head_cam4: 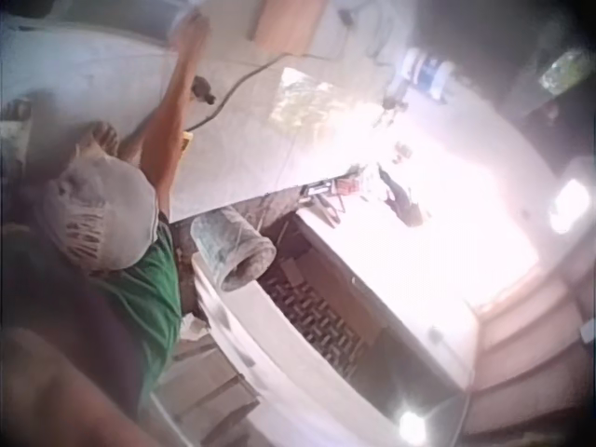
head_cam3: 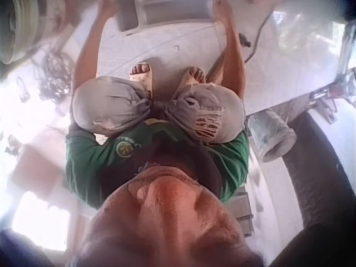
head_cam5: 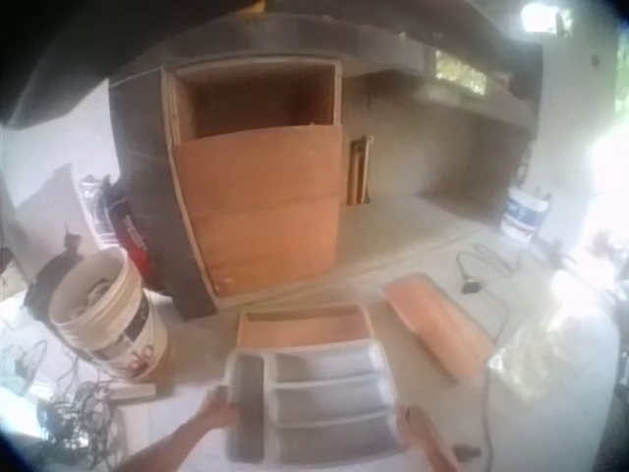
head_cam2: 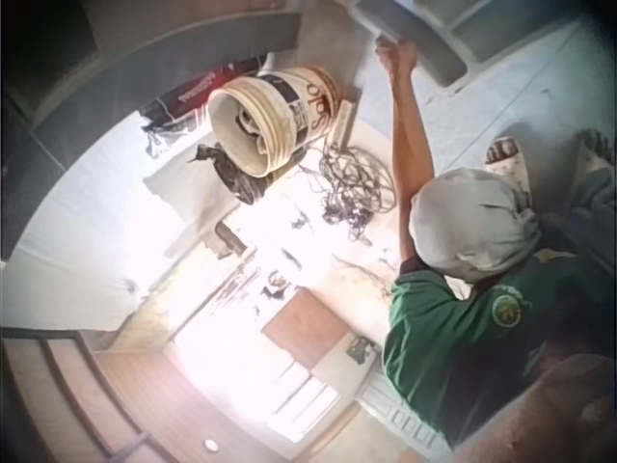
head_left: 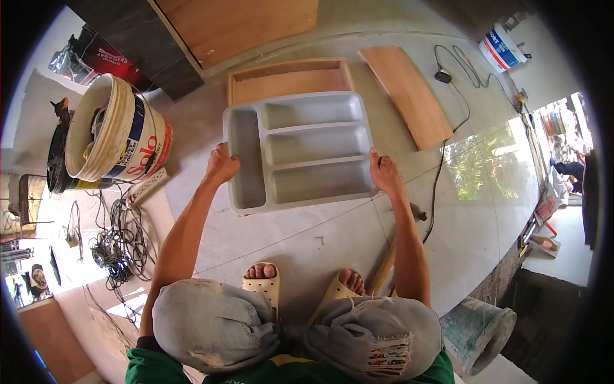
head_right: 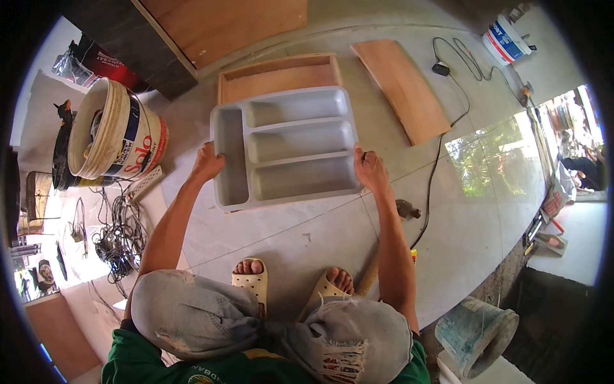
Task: The person hammers nails into a wooden drawer frame using a hammer and places a plastic cutlery organizer into the frame.
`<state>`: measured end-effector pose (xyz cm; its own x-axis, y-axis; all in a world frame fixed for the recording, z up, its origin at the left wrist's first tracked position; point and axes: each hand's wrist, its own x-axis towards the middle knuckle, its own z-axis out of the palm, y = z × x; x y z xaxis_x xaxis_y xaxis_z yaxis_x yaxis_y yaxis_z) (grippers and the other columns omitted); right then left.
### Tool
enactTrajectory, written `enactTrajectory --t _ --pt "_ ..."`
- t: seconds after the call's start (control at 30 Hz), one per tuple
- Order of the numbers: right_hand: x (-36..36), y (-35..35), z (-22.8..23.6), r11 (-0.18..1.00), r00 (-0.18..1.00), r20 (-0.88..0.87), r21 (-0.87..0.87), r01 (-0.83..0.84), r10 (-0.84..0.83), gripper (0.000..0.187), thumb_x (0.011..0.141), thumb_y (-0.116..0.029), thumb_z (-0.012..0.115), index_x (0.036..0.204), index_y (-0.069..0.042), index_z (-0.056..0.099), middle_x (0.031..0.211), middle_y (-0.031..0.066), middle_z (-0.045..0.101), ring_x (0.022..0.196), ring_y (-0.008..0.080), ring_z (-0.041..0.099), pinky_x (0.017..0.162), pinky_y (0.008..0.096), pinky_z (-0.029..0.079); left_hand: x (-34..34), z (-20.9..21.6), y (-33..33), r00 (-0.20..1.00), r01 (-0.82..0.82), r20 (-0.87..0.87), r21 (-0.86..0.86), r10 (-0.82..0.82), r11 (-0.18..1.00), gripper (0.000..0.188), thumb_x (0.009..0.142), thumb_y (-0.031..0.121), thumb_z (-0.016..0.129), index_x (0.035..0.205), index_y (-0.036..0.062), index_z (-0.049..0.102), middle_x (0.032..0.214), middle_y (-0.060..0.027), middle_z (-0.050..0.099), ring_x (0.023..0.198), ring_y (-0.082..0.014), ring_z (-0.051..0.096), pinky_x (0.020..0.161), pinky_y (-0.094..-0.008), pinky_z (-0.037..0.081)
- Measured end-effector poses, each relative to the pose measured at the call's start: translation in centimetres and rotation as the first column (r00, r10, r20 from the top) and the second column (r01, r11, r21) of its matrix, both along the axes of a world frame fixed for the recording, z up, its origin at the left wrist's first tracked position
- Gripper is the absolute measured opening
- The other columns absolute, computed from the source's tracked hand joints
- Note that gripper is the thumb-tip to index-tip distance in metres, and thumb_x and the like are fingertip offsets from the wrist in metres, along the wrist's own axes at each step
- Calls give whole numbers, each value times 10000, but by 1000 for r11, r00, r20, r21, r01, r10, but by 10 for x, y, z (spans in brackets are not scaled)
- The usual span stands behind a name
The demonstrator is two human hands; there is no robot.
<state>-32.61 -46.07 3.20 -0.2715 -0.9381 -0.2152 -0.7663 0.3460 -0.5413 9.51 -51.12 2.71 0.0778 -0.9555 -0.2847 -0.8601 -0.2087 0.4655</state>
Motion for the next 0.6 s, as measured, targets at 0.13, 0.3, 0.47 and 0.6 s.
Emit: enactTrajectory --t 0.13,0.3,0.47,0.6 --pt "7 -1 12 996 999 23 85 25 -27 798 938 -644 341 848 104 604 932 371 608 976 513 579 838 529 464 3 5 -1 1000 -19 14 -12 19 1000 426 800 177 560 1128 -95 539 1130 -326 583 1075 -453 573 932 -490 467" --pt "7 -2 8 995 998 36 80 55 -59 805 931 -656 348 858 102 609 911 359 616 951 506 590 833 524 467 5 -6 -2 999 -24 22 -18 24 1000 428 807 191 554 1131 -88 538 1140 -316 575 1083 -454 563 936 -491 460" --pt "5 1 7 994 998 31 90 59 -62 811 929 -659 354 872 107 614 901 349 622 942 502 595 828 517 470 -2 -2 2 1000 -18 18 -32 19 999 431 813 207 555 1149 -63 537 1151 -303 574 1086 -459 556 933 -497 459" --pt "19 1 12 999 994 102 16 43 -44 832 927 -673 347 875 114 613 900 346 624 934 501 596 817 512 471 9 -12 7 993 -100 62 -83 105 992 419 825 253 552 1142 -20 561 1131 -297 582 1070 -453 567 918 -505 465"
